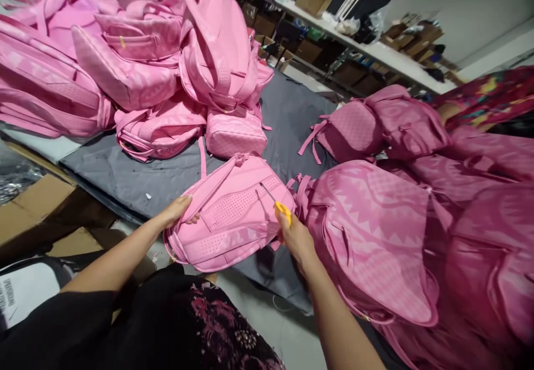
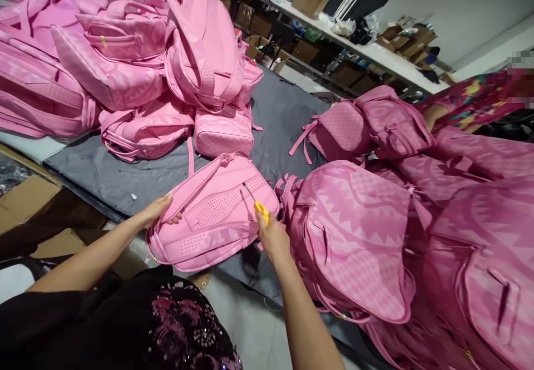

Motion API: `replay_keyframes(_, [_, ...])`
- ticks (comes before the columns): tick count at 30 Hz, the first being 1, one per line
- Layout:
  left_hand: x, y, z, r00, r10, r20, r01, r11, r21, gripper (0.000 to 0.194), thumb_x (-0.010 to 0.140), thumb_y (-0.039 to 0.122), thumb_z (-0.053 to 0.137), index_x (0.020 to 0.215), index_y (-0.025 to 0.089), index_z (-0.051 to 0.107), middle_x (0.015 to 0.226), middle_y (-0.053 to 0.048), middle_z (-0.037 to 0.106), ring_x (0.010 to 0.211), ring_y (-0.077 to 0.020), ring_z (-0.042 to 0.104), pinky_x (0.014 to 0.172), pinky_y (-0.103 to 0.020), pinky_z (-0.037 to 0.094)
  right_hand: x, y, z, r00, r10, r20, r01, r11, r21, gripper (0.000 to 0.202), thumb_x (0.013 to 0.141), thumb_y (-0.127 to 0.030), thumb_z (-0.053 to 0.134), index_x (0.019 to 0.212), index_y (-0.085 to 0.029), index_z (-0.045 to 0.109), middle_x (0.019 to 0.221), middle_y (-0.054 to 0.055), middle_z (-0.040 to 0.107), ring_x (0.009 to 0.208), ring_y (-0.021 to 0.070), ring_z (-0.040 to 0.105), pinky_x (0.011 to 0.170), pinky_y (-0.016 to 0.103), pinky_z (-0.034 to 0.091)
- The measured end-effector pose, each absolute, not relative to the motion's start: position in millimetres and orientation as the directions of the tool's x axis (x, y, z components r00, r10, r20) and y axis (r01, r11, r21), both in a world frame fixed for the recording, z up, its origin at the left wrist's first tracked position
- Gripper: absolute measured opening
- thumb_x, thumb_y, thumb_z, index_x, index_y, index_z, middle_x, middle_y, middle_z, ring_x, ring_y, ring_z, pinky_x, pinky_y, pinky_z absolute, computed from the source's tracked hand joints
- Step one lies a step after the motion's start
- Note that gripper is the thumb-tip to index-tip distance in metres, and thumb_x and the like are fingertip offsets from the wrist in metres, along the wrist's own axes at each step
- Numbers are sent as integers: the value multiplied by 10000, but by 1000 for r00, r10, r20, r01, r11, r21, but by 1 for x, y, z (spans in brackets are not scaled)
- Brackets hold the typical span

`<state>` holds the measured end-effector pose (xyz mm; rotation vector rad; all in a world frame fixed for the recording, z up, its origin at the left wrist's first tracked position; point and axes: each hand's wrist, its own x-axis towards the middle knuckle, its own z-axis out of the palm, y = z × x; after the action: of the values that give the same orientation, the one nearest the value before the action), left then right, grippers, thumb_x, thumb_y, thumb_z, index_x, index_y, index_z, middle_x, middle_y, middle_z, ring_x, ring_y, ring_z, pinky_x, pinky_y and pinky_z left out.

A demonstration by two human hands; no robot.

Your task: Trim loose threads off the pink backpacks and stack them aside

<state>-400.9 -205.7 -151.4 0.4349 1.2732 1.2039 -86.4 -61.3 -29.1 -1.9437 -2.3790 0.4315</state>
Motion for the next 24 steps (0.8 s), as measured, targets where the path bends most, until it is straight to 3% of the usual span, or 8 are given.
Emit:
replay_keyframes(3, [-413,-192,-150,-98,795,-598,-472,492,732,491,998,512,289,1023,105,564,719,-144,722,561,-191,692,489,-249,533,-126,-55,-34,-204,949,-239,978,206,-18,615,990,-566,252,1240,-102,568,1012,186,702,954,273,673,787,336,466])
replay_keyframes(7, [-426,-173,-153,-14,720,-693,-475,606,639,593,1007,489,178,967,74,600,664,-153,698,528,-206,675,451,-260,513,-156,-86,-44,-399,811,-429,915,386,-122,577,967,-599,355,1206,-137,603,1028,148,718,939,239,672,799,296,462])
replay_keyframes(11, [-425,-169,-158,-86,719,-689,-310,638,705,551,1013,446,158,1080,88,572,628,-111,669,517,-191,653,486,-266,516,-166,-102,-28,-364,849,-383,930,356,-95,581,981,-596,307,1222,-144,581,1050,149,711,980,252,663,811,304,451])
replay_keyframes(14, [-413,-174,-159,-223,756,-616,-148,598,788,453,1014,388,219,1260,108,477,672,-66,655,519,-165,619,554,-283,523,-176,-104,-10,-465,773,-432,881,454,-136,536,973,-604,336,1162,-181,606,1007,121,720,933,241,676,771,281,445])
replay_keyframes(16, [-400,-180,-157,-290,804,-519,-19,538,843,431,1000,368,308,1345,144,438,814,-78,666,616,-165,631,653,-305,528,-178,-103,-1,-425,815,-393,900,429,-84,553,979,-602,322,1204,-172,586,1016,136,717,930,247,678,740,277,444])
replay_keyframes(18, [-383,-188,-154,-336,888,-313,313,419,852,459,978,332,389,1419,208,417,1016,-121,646,808,-211,646,785,-360,509,-173,-101,5,-321,890,-323,942,336,-9,584,988,-595,288,1242,-146,561,1001,157,716,922,256,681,710,278,443])
replay_keyframes(21, [-358,-201,-150,-206,975,-80,792,214,571,538,943,270,469,1475,312,394,1299,-189,525,1076,-332,572,900,-495,442,-152,-99,13,-400,818,-414,910,409,-71,551,974,-606,337,1211,-176,587,1019,126,720,926,239,681,728,268,450])
replay_keyframes(24, [-339,-213,-147,-161,985,-53,876,168,451,522,926,290,512,1445,300,458,1488,-214,363,1228,-413,460,946,-562,393,-124,-96,20,-284,894,-346,939,332,88,567,986,-578,328,1226,-130,580,1052,174,709,961,275,678,771,315,462])
